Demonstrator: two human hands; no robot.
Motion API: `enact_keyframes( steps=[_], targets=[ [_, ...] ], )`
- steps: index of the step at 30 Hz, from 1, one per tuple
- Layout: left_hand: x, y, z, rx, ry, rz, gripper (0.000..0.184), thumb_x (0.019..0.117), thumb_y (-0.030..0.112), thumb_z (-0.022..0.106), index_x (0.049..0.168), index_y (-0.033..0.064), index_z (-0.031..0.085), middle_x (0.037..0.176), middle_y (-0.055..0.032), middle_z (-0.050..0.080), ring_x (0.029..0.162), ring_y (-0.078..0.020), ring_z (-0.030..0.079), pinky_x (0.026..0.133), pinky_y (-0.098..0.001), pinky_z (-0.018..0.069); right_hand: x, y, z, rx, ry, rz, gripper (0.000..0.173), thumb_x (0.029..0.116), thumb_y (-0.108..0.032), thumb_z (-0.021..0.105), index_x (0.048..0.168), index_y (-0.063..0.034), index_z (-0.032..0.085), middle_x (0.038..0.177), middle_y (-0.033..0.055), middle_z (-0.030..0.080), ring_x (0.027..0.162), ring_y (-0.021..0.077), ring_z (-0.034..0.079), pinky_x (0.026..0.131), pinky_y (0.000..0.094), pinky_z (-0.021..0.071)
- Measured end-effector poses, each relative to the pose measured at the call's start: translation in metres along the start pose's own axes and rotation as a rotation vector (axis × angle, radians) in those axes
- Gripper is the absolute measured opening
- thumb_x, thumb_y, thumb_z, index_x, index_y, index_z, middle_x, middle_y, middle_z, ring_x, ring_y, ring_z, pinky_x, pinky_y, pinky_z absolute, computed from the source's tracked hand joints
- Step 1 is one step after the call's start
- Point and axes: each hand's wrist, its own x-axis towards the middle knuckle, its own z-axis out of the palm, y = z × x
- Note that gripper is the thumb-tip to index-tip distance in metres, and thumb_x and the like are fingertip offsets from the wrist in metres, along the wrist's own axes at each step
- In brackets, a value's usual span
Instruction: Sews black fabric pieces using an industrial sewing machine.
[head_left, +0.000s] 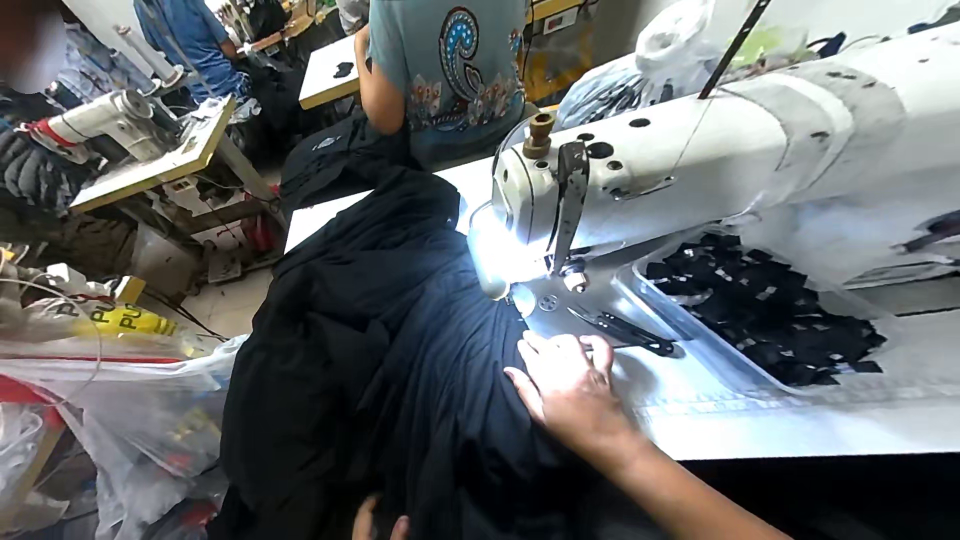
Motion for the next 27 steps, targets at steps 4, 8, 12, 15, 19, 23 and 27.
enact_keyframes(
  steps=[4,8,12,15,19,23,27],
  targets=[
    [0.037,0.042,-0.040,0.087,0.134,0.194,0.018,0.0981,0.010,0.061,0.104,-0.0042,0.071,0.089,-0.0062,0.073,0.082,-0.0042,0.069,0.079,-0.0256,0.0581,-0.001,0.000,0.001,0.015,-0.011,0.033,0.052,0.1037,-0.042,0.044,0.116,-0.0012,0.075,0.123,0.0149,0.072,0.115,0.0381,0.064,0.100,0.0672,0.0393],
    [0.121,0.112,-0.109,0.574,0.509,0.489,0.031,0.1044,0.016,0.052,0.111,-0.0083,0.069,0.099,-0.0234,0.072,0.093,-0.0314,0.072,0.085,-0.0494,0.0569,0.004,-0.011,-0.001,0.058,-0.064,0.068,0.054,0.1014,-0.044,0.050,0.119,0.0027,0.072,0.127,0.0204,0.068,0.120,0.0421,0.062,0.100,0.0695,0.0387],
    [0.206,0.162,-0.108,0.892,0.377,0.277,0.031,0.1052,0.014,0.054,0.126,-0.0070,0.063,0.126,-0.0375,0.059,0.116,-0.0595,0.057,0.092,-0.0754,0.0451,0.010,-0.029,-0.006,0.051,-0.212,0.151,0.066,0.0995,-0.053,0.052,0.130,0.0035,0.065,0.137,0.0244,0.061,0.132,0.0446,0.054,0.105,0.0727,0.0335],
    [0.212,0.170,-0.054,0.910,0.294,0.453,0.036,0.1021,0.012,0.055,0.135,-0.0017,0.061,0.142,-0.0304,0.054,0.131,-0.0529,0.050,0.104,-0.0749,0.0364,0.009,-0.032,-0.007,0.054,-0.261,0.177,0.070,0.0988,-0.056,0.053,0.136,0.0029,0.061,0.142,0.0230,0.058,0.137,0.0430,0.050,0.108,0.0735,0.0305],
    [0.183,0.148,0.054,0.676,-0.055,0.890,0.048,0.1059,0.039,0.042,0.147,0.0208,0.058,0.155,0.0004,0.052,0.151,-0.0254,0.037,0.121,-0.0669,0.0183,0.004,-0.025,-0.014,0.037,-0.258,0.139,0.072,0.0940,-0.055,0.061,0.134,0.0038,0.062,0.142,0.0227,0.059,0.135,0.0434,0.053,0.107,0.0772,0.0294],
    [0.194,0.110,0.077,0.740,-0.250,0.749,0.058,0.1075,0.053,0.032,0.158,0.0251,0.044,0.166,0.0092,0.036,0.159,-0.0200,0.017,0.123,-0.0678,0.0020,0.001,-0.013,-0.028,-0.028,-0.300,0.083,0.079,0.0916,-0.066,0.057,0.130,0.0027,0.066,0.135,0.0190,0.065,0.129,0.0413,0.058,0.108,0.0750,0.0298],
    [0.195,0.110,0.070,0.762,-0.265,0.795,0.060,0.1076,0.054,0.031,0.156,0.0225,0.046,0.166,0.0064,0.036,0.159,-0.0206,0.018,0.123,-0.0686,0.0037,-0.003,-0.017,-0.024,-0.023,-0.341,0.104,0.084,0.0951,-0.067,0.050,0.137,0.0044,0.060,0.144,0.0210,0.058,0.135,0.0397,0.054,0.111,0.0726,0.0288]
  ],
)
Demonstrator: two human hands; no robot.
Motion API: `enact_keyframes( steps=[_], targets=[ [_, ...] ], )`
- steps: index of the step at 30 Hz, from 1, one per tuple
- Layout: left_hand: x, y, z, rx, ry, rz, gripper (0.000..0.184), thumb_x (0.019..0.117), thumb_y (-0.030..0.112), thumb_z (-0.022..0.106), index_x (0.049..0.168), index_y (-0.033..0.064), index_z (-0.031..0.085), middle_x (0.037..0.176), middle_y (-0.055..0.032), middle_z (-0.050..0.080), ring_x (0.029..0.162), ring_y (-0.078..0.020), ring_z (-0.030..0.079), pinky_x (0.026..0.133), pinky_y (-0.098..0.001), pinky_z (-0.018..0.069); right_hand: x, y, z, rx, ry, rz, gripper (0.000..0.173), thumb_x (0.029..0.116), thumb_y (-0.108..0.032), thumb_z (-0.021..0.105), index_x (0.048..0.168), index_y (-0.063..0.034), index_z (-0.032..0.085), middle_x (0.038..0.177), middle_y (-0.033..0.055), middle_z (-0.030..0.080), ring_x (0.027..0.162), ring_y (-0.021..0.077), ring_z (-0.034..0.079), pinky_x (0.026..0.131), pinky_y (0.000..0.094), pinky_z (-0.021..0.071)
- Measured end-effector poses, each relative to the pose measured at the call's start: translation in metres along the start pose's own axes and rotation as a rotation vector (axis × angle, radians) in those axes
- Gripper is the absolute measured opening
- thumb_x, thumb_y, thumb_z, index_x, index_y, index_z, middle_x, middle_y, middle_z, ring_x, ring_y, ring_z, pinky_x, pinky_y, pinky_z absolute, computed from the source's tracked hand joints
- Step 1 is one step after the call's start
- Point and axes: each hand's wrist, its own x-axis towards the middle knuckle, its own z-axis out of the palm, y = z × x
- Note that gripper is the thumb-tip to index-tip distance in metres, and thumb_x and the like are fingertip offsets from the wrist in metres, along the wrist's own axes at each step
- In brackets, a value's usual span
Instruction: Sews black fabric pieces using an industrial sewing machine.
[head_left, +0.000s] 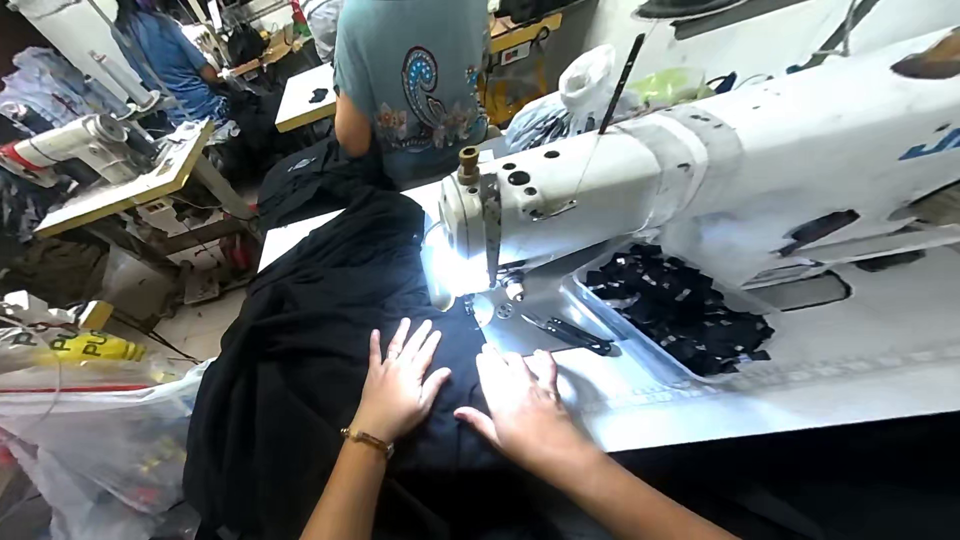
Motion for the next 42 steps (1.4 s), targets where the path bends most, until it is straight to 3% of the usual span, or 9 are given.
enact_keyframes(
  steps=[3,5,8,11,21,33,36,39,42],
  targets=[
    [0.002,0.004,-0.004,-0.007,0.051,0.006,0.058,0.1077,0.052,0.032,0.152,0.0210,0.053,0.162,0.0020,0.044,0.156,-0.0241,0.026,0.122,-0.0707,0.0100,0.001,0.011,-0.005,0.112,-0.005,-0.027,0.077,0.0976,-0.065,0.047,0.140,-0.0028,0.060,0.147,0.0150,0.057,0.139,0.0348,0.051,0.112,0.0693,0.0294],
    [0.002,0.006,-0.007,-0.009,0.096,-0.001,0.056,0.1075,0.052,0.033,0.149,0.0221,0.057,0.159,0.0005,0.047,0.154,-0.0253,0.032,0.121,-0.0698,0.0169,0.004,0.034,-0.017,0.154,0.165,-0.082,0.059,0.1013,-0.053,0.048,0.136,-0.0089,0.066,0.138,0.0107,0.065,0.127,0.0331,0.060,0.101,0.0629,0.0459],
    [0.002,0.009,-0.013,-0.007,0.123,-0.005,0.050,0.1062,0.048,0.041,0.144,0.0215,0.061,0.154,-0.0006,0.054,0.149,-0.0255,0.041,0.120,-0.0660,0.0251,0.010,0.092,-0.061,0.145,0.266,0.007,0.030,0.1014,-0.015,0.059,0.128,-0.0049,0.070,0.126,0.0199,0.068,0.114,0.0460,0.063,0.090,0.0680,0.0496],
    [-0.001,0.012,-0.010,-0.025,0.132,0.024,0.045,0.1056,0.044,0.045,0.140,0.0223,0.065,0.149,-0.0004,0.058,0.145,-0.0233,0.047,0.119,-0.0646,0.0284,0.021,0.153,-0.096,0.098,0.205,0.217,0.022,0.1004,-0.004,0.058,0.116,0.0014,0.073,0.115,0.0291,0.069,0.113,0.0537,0.062,0.092,0.0752,0.0445],
    [-0.010,0.028,-0.009,-0.039,0.223,0.115,0.035,0.1016,0.039,0.056,0.130,0.0237,0.071,0.141,0.0007,0.064,0.136,-0.0200,0.056,0.116,-0.0686,0.0324,0.068,0.168,-0.085,0.100,-0.066,0.443,0.038,0.0930,-0.038,0.075,0.101,-0.0011,0.074,0.107,0.0245,0.070,0.109,0.0471,0.062,0.095,0.0745,0.0387],
    [-0.013,0.035,-0.012,-0.098,0.229,0.112,0.035,0.1015,0.039,0.058,0.130,0.0240,0.071,0.144,0.0003,0.062,0.136,-0.0199,0.056,0.116,-0.0702,0.0311,0.057,0.166,-0.101,0.226,0.036,0.488,0.022,0.1032,-0.017,0.062,0.109,-0.0027,0.077,0.114,0.0252,0.071,0.114,0.0479,0.062,0.098,0.0770,0.0348],
    [-0.009,0.051,-0.018,-0.276,0.283,0.051,0.032,0.0996,0.034,0.061,0.126,0.0207,0.073,0.135,0.0037,0.067,0.128,-0.0136,0.061,0.113,-0.0557,0.0423,0.044,0.161,-0.104,0.258,0.223,0.372,0.018,0.1011,-0.006,0.062,0.110,0.0000,0.077,0.113,0.0288,0.068,0.111,0.0487,0.062,0.095,0.0750,0.0386],
    [0.002,0.080,-0.025,-0.704,0.358,-0.035,0.025,0.0964,0.018,0.064,0.119,0.0108,0.073,0.101,0.0016,0.071,0.091,-0.0068,0.068,0.082,-0.0285,0.0594,0.032,0.152,-0.099,0.179,0.400,0.166,0.021,0.0979,0.001,0.059,0.111,0.0030,0.076,0.105,0.0304,0.068,0.102,0.0514,0.064,0.090,0.0749,0.0403],
    [0.014,0.110,-0.033,-1.192,0.243,-0.167,0.023,0.0984,0.012,0.064,0.119,0.0060,0.071,0.097,-0.0024,0.071,0.077,-0.0087,0.068,0.070,-0.0255,0.0599,0.021,0.135,-0.094,0.106,0.512,0.001,0.022,0.0981,-0.007,0.058,0.107,0.0054,0.074,0.102,0.0283,0.070,0.098,0.0490,0.066,0.091,0.0692,0.0446]
  ],
)
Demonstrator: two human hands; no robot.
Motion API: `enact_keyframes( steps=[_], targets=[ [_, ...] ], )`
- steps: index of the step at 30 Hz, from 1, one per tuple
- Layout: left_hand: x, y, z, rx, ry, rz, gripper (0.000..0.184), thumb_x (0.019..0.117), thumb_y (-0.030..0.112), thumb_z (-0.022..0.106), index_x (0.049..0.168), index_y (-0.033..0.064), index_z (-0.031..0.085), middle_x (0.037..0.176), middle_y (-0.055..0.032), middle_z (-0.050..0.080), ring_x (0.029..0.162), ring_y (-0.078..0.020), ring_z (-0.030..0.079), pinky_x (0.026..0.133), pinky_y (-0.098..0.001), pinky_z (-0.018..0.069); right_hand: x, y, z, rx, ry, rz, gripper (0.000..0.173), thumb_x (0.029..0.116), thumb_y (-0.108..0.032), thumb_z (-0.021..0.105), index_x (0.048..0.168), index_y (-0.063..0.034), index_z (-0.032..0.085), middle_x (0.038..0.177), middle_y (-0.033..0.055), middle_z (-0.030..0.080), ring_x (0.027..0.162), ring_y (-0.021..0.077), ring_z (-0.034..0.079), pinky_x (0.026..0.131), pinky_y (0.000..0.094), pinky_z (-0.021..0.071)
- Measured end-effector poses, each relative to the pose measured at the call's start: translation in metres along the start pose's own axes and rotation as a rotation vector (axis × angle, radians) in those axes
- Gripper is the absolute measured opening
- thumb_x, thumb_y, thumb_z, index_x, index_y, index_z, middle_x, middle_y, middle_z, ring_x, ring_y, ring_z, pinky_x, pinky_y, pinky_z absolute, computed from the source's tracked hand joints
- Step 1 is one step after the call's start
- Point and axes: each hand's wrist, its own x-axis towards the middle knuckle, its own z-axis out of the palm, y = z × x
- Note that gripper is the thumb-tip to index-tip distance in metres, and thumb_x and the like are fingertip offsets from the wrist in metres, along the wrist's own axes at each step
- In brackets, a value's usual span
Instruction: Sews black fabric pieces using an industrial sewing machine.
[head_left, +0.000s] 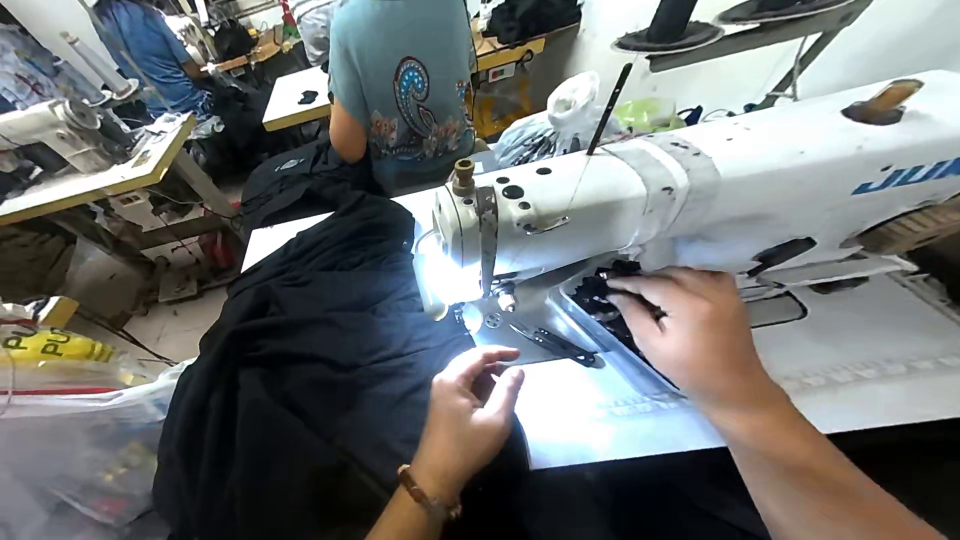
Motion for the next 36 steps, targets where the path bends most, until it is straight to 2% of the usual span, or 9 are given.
enact_keyframes(
  steps=[6,10,17,21,23,26,29,33,36],
  targets=[
    [0.003,0.007,0.026,-0.600,-0.117,-0.428,0.026,0.1045,0.012,0.055,0.125,-0.0008,0.065,0.107,-0.0103,0.072,0.088,-0.0166,0.072,0.081,-0.0342,0.0617,-0.038,-0.049,0.015,0.061,0.107,-0.252,0.020,0.0953,-0.017,0.057,0.089,-0.0057,0.072,0.085,0.0108,0.068,0.085,0.0287,0.063,0.091,0.0539,0.0378],
    [-0.006,0.003,0.023,-0.657,-0.026,-0.496,0.016,0.1010,0.004,0.060,0.113,-0.0023,0.068,0.096,-0.0115,0.072,0.081,-0.0174,0.072,0.078,-0.0340,0.0626,-0.050,-0.058,0.022,0.091,0.130,-0.279,0.019,0.0976,-0.018,0.058,0.091,-0.0084,0.073,0.085,0.0077,0.068,0.088,0.0250,0.061,0.092,0.0506,0.0361],
    [-0.014,0.002,0.020,-0.682,0.045,-0.461,0.011,0.0976,-0.001,0.062,0.107,-0.0031,0.068,0.088,-0.0121,0.070,0.074,-0.0180,0.070,0.074,-0.0352,0.0627,-0.057,-0.068,0.026,0.113,0.128,-0.324,0.017,0.0979,-0.019,0.059,0.093,-0.0118,0.074,0.088,0.0047,0.068,0.094,0.0230,0.060,0.097,0.0513,0.0344],
    [-0.017,0.004,0.011,-0.657,0.006,-0.439,0.006,0.0993,0.000,0.060,0.102,-0.0014,0.065,0.085,-0.0109,0.068,0.073,-0.0175,0.070,0.072,-0.0348,0.0630,-0.049,-0.068,0.011,0.375,-0.085,-0.053,0.027,0.0922,-0.033,0.060,0.108,-0.0180,0.076,0.104,-0.0045,0.069,0.105,0.0131,0.061,0.096,0.0467,0.0429],
    [-0.019,0.004,0.008,-0.614,-0.016,-0.401,0.006,0.0990,0.000,0.060,0.102,-0.0021,0.065,0.084,-0.0104,0.068,0.069,-0.0157,0.069,0.068,-0.0314,0.0618,-0.040,-0.065,0.002,0.515,-0.215,0.091,0.033,0.0926,-0.040,0.061,0.116,-0.0198,0.073,0.109,-0.0092,0.067,0.106,0.0059,0.062,0.094,0.0350,0.0524],
    [-0.020,0.004,0.005,-0.527,-0.055,-0.343,0.007,0.0980,0.002,0.061,0.100,-0.0033,0.066,0.083,-0.0103,0.068,0.067,-0.0141,0.067,0.065,-0.0292,0.0602,-0.032,-0.063,0.001,0.676,-0.307,0.142,0.022,0.0939,-0.038,0.063,0.106,-0.0235,0.074,0.104,-0.0124,0.068,0.103,0.0027,0.064,0.091,0.0243,0.0555],
    [-0.022,0.006,0.002,-0.457,-0.100,-0.308,0.006,0.0974,0.002,0.061,0.099,-0.0024,0.065,0.081,-0.0089,0.067,0.067,-0.0135,0.066,0.065,-0.0295,0.0597,-0.031,-0.063,0.003,0.773,-0.382,0.176,0.009,0.0910,-0.030,0.065,0.094,-0.0251,0.073,0.098,-0.0110,0.069,0.097,0.0054,0.066,0.083,0.0235,0.0563],
    [-0.025,0.008,-0.002,-0.446,-0.131,-0.292,0.007,0.0981,0.003,0.060,0.100,-0.0009,0.065,0.082,-0.0074,0.067,0.068,-0.0125,0.066,0.066,-0.0289,0.0591,-0.032,-0.064,0.002,1.007,-0.508,0.341,0.008,0.0897,-0.025,0.067,0.091,-0.0182,0.073,0.097,-0.0013,0.072,0.080,0.0124,0.067,0.067,0.0241,0.0565],
    [-0.025,0.005,-0.002,-0.472,-0.133,-0.280,0.008,0.0989,0.004,0.059,0.101,-0.0010,0.066,0.082,-0.0072,0.067,0.068,-0.0122,0.065,0.067,-0.0290,0.0585,-0.037,-0.066,0.004,1.113,-0.534,0.376,0.009,0.0913,-0.023,0.066,0.090,-0.0160,0.072,0.100,0.0016,0.073,0.083,0.0127,0.068,0.070,0.0243,0.0569]
  ],
)
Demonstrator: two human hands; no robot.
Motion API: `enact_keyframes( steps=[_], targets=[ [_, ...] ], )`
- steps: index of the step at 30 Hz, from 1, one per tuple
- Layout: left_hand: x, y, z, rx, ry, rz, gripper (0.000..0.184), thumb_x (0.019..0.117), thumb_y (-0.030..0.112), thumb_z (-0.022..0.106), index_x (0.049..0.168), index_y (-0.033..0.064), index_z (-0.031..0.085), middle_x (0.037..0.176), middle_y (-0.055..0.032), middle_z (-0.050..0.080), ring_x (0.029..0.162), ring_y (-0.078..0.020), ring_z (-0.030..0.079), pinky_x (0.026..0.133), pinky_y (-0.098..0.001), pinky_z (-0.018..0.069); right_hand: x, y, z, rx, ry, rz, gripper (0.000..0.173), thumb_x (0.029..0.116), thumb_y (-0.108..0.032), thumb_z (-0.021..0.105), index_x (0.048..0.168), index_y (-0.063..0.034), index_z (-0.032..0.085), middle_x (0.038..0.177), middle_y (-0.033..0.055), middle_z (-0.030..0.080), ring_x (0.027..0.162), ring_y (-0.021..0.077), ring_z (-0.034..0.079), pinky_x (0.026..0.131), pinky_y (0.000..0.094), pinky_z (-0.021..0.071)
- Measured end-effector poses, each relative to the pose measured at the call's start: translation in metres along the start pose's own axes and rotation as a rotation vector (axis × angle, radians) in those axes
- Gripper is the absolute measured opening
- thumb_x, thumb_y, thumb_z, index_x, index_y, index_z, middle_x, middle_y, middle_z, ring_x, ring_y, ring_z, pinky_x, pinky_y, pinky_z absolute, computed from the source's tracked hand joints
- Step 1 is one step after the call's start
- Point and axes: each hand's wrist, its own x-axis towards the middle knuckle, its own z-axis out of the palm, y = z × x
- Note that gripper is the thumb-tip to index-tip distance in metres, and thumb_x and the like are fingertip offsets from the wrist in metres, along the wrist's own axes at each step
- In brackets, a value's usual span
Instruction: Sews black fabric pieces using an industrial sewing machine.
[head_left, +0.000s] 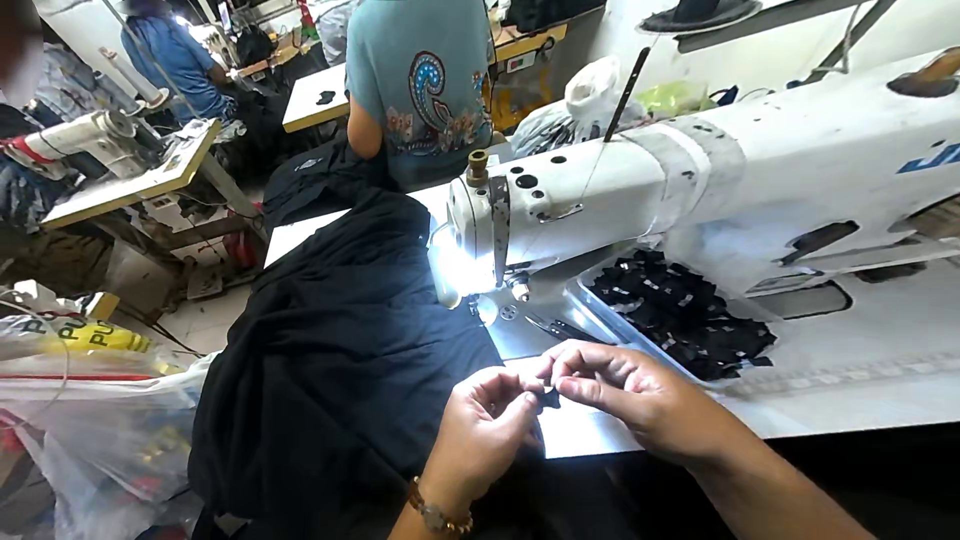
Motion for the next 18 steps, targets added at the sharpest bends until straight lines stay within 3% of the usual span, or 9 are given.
enact_keyframes(
  steps=[5,10,15,18],
  targets=[
    [0.002,-0.007,0.005,-0.105,0.032,-0.030,0.016,0.0989,0.003,0.060,0.115,-0.0006,0.061,0.088,-0.0102,0.067,0.072,-0.0152,0.067,0.069,-0.0319,0.0604,-0.004,0.010,0.018,-0.082,0.120,-0.048,0.010,0.0946,-0.026,0.064,0.093,-0.0187,0.070,0.100,-0.0012,0.070,0.086,0.0129,0.068,0.072,0.0260,0.0584],
    [0.002,-0.012,0.006,-0.124,0.094,-0.055,0.008,0.0996,0.005,0.062,0.100,-0.0021,0.064,0.081,-0.0087,0.066,0.067,-0.0131,0.065,0.066,-0.0300,0.0597,-0.005,0.020,0.030,-0.258,0.264,-0.199,0.012,0.0962,-0.031,0.062,0.092,-0.0215,0.068,0.101,-0.0070,0.067,0.093,0.0070,0.064,0.077,0.0223,0.0561],
    [-0.001,-0.008,0.005,-0.205,0.123,-0.101,0.015,0.1023,0.004,0.056,0.101,-0.0057,0.068,0.084,-0.0113,0.070,0.070,-0.0145,0.069,0.069,-0.0302,0.0618,-0.005,0.023,0.034,-0.420,0.330,-0.302,0.014,0.0970,-0.031,0.059,0.093,-0.0214,0.068,0.105,-0.0087,0.065,0.105,0.0037,0.062,0.089,0.0220,0.0543],
    [-0.002,-0.009,0.004,-0.179,0.147,-0.082,0.010,0.0972,0.002,0.065,0.099,-0.0058,0.070,0.083,-0.0108,0.071,0.069,-0.0130,0.069,0.068,-0.0282,0.0609,-0.007,0.023,0.034,-0.427,0.328,-0.306,0.014,0.0970,-0.031,0.060,0.094,-0.0215,0.070,0.106,-0.0087,0.066,0.106,0.0034,0.062,0.090,0.0218,0.0544]
  ],
)
